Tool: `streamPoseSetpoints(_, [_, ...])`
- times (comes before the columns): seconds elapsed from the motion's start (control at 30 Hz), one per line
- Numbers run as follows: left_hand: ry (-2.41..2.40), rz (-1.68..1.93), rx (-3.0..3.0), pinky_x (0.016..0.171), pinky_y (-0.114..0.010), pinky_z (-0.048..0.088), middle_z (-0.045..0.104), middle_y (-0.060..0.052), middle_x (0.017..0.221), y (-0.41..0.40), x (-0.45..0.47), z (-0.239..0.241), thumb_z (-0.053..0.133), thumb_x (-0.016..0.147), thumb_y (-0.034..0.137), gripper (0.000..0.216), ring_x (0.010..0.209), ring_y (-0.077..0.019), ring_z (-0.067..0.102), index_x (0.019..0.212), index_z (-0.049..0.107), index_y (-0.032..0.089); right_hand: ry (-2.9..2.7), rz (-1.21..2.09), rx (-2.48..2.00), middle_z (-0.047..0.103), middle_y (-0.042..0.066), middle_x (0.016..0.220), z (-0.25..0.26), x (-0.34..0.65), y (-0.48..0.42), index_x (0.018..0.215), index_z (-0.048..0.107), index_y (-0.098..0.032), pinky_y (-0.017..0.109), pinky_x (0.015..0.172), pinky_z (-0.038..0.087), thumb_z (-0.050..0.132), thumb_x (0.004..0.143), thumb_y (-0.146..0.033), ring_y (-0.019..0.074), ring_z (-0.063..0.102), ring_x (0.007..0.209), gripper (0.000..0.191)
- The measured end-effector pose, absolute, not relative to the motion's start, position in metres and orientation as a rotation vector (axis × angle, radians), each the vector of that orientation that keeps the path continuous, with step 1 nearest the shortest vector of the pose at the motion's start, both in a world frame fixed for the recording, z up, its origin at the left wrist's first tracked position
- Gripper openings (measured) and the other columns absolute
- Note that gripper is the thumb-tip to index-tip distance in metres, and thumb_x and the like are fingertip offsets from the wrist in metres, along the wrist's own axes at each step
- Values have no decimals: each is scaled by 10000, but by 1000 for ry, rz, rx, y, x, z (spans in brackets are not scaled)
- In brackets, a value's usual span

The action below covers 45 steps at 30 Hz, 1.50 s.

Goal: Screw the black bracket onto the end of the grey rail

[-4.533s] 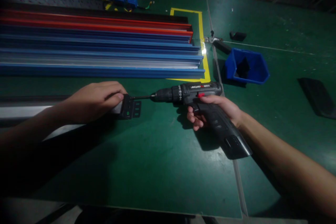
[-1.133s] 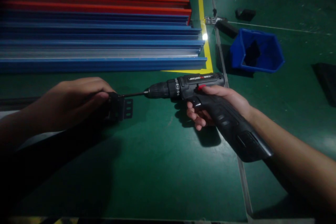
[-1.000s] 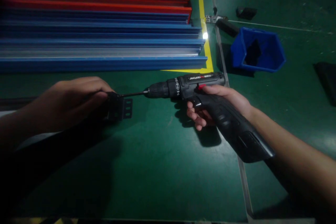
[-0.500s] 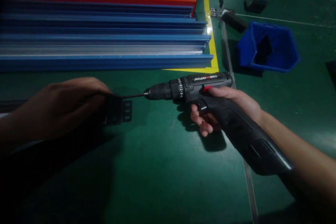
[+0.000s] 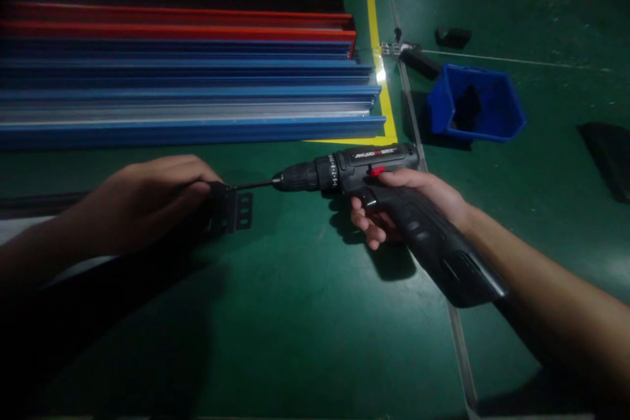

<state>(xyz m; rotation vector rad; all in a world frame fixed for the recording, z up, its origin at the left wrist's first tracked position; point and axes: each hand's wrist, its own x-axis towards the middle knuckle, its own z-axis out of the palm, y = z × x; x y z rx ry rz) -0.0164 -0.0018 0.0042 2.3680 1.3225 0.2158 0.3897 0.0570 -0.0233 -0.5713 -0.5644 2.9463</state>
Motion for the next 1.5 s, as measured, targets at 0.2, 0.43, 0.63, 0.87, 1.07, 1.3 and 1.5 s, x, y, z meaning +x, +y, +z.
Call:
streamPoseSetpoints(0.2, [1295, 270, 2372, 760, -328, 415, 644, -64, 941, -3, -16, 5, 372, 1036, 379, 330, 851, -222, 587, 972, 631, 185, -530, 2954, -497, 693, 158, 1111, -25, 390, 57, 1228, 602, -28, 372, 951, 554, 518, 1002, -416, 208, 724, 956, 457])
streamPoseSetpoints(0.43, [1297, 269, 2399, 772, -337, 418, 641, -73, 947, -2, -17, 4, 360, 1038, 369, 341, 861, -222, 582, 989, 633, 172, -559, 2946, -486, 693, 162, 1108, -27, 389, 57, 1227, 596, -23, 377, 949, 563, 542, 996, -390, 204, 730, 948, 437])
streamPoseSetpoints(0.63, [1303, 258, 2404, 765, -335, 425, 645, -72, 944, -2, -15, 6, 343, 1040, 383, 358, 858, -219, 587, 987, 631, 176, -582, 2922, -595, 703, 149, 1067, -25, 390, 56, 1194, 623, -38, 372, 913, 583, 594, 960, -382, 194, 724, 878, 417])
streamPoseSetpoints(0.87, [1364, 215, 2404, 764, -337, 414, 622, -60, 935, -2, -11, 8, 312, 1051, 392, 369, 854, -213, 578, 985, 606, 179, -663, 2877, -687, 707, 134, 1034, -24, 391, 56, 1174, 643, -65, 374, 877, 599, 629, 926, -372, 186, 707, 825, 395])
streamPoseSetpoints(1.07, [1400, 223, 2381, 778, -331, 413, 633, -50, 955, -2, -10, 6, 313, 1053, 384, 358, 880, -209, 589, 995, 611, 193, -698, 2865, -558, 701, 161, 1060, -26, 390, 54, 1217, 625, -24, 361, 902, 601, 582, 964, -334, 189, 730, 870, 403])
streamPoseSetpoints(1.3, [1424, 222, 2354, 786, -342, 419, 640, -49, 970, -2, -10, 5, 330, 1056, 394, 346, 889, -210, 591, 1000, 613, 203, -692, 2878, -497, 708, 180, 1103, -29, 390, 53, 1286, 621, -3, 351, 919, 604, 597, 955, -287, 195, 736, 917, 437])
streamPoseSetpoints(1.5, [1453, 184, 2340, 790, -356, 424, 636, -51, 972, -3, -7, 7, 329, 1051, 372, 329, 890, -215, 588, 991, 605, 201, -756, 2822, -508, 709, 177, 1081, -28, 388, 50, 1223, 663, -3, 347, 911, 612, 618, 934, -248, 199, 737, 914, 381])
